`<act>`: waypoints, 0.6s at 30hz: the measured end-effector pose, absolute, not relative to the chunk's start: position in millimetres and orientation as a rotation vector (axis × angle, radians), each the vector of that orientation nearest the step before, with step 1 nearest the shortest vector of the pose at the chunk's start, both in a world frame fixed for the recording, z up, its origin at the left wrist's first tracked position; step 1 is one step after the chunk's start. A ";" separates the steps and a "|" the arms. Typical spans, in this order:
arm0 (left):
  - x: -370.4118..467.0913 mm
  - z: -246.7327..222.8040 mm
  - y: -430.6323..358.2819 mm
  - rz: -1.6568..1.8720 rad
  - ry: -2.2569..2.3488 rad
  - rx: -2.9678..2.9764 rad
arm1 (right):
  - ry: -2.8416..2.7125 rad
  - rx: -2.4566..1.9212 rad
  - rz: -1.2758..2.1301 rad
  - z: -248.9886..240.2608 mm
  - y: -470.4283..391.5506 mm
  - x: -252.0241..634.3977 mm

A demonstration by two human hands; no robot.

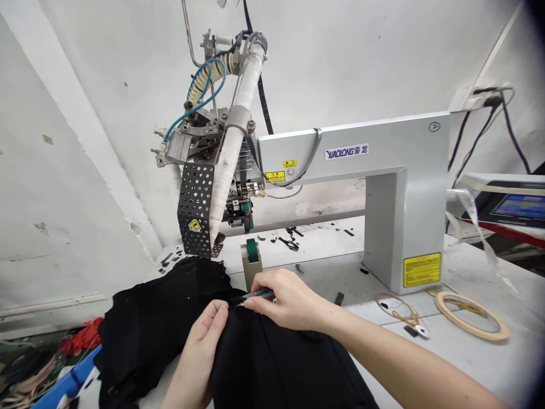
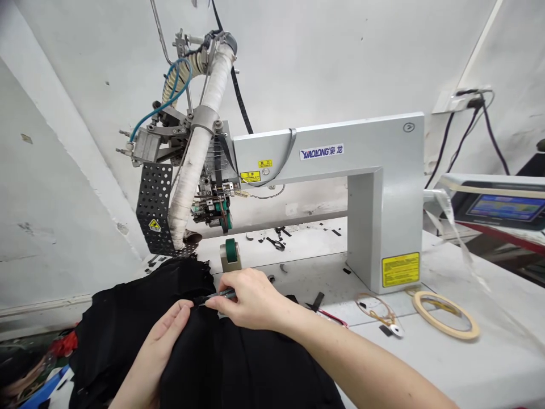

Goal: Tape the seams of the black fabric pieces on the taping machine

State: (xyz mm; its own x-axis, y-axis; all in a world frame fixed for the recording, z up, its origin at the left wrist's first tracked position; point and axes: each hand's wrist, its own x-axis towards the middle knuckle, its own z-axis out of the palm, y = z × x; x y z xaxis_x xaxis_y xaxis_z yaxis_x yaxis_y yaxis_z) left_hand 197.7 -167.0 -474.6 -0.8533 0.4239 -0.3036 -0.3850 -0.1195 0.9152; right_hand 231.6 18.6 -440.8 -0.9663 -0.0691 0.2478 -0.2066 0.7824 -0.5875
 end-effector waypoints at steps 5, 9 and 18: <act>195.3 -474.2 -168.2 2.025 1.601 0.076 | -2.666 0.168 1.343 -461.4 18.6 222.2; 190.8 -476.3 -172.1 2.014 1.590 0.090 | -2.616 0.172 1.591 -471.8 17.1 216.2; 186.7 -480.4 -179.3 2.019 1.573 0.069 | -2.741 0.230 1.294 -452.7 13.8 217.2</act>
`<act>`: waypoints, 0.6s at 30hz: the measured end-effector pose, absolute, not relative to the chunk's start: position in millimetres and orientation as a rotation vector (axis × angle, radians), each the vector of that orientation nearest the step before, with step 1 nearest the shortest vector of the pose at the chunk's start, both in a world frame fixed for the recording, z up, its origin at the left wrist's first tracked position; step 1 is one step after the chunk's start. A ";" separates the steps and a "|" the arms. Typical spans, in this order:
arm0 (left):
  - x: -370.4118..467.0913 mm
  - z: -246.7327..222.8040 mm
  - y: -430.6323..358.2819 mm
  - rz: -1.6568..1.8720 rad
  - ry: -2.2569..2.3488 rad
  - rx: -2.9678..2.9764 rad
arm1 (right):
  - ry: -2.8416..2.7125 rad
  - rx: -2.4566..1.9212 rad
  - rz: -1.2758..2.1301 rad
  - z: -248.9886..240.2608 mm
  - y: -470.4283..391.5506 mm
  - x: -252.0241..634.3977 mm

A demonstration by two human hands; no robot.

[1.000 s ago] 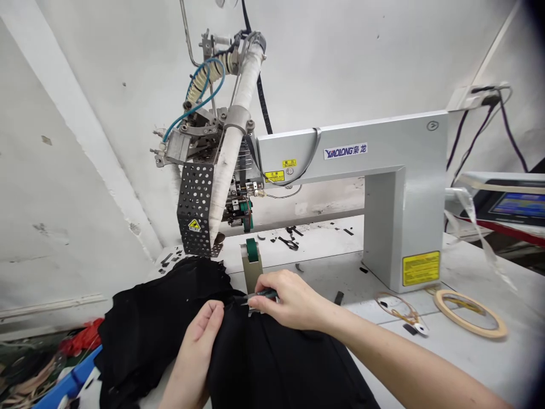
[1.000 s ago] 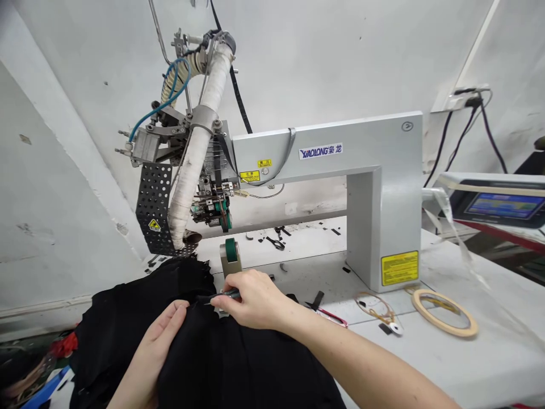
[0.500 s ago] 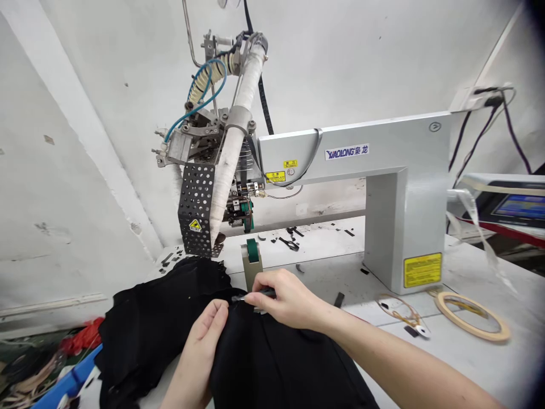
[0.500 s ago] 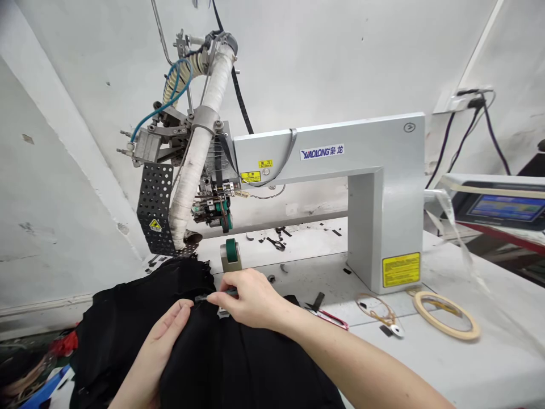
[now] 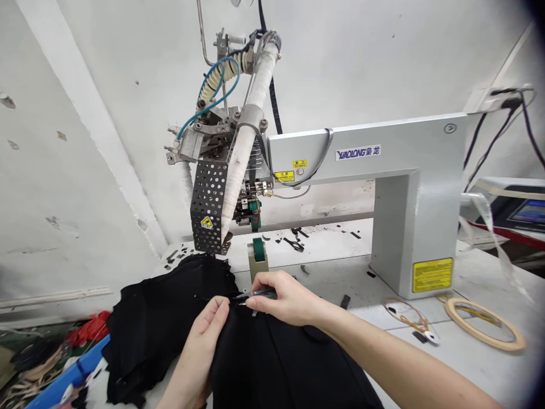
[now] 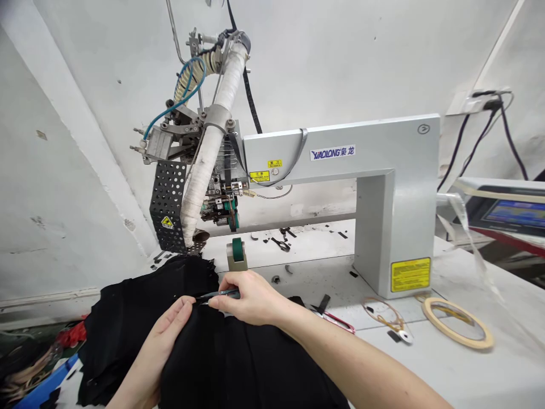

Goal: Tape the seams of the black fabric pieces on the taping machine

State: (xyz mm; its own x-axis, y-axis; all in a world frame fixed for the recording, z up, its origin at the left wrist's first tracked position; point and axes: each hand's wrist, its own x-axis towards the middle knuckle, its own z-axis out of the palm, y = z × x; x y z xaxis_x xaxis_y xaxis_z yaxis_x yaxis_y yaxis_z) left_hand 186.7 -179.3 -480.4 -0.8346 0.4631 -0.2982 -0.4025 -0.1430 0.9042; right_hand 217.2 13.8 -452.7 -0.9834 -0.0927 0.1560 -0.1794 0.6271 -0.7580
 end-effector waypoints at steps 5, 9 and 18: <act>184.5 -483.4 -182.2 2.039 1.563 0.082 | -2.609 0.148 1.540 -465.3 12.3 206.9; 177.3 -483.4 -190.0 2.043 1.515 0.028 | -2.277 0.171 1.997 -481.7 12.1 196.2; 159.0 -468.1 -244.8 2.111 1.603 -0.067 | -2.519 0.768 1.943 -476.0 -9.5 170.3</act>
State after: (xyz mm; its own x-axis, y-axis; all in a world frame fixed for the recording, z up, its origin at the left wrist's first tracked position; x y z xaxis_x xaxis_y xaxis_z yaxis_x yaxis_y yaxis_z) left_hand 159.0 -244.8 -468.1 -0.8813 0.3454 -0.3224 -0.4033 -0.1944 0.8942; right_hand 170.3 -9.5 -476.0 -0.8817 -0.4375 0.1765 -0.2818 0.1883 -0.9408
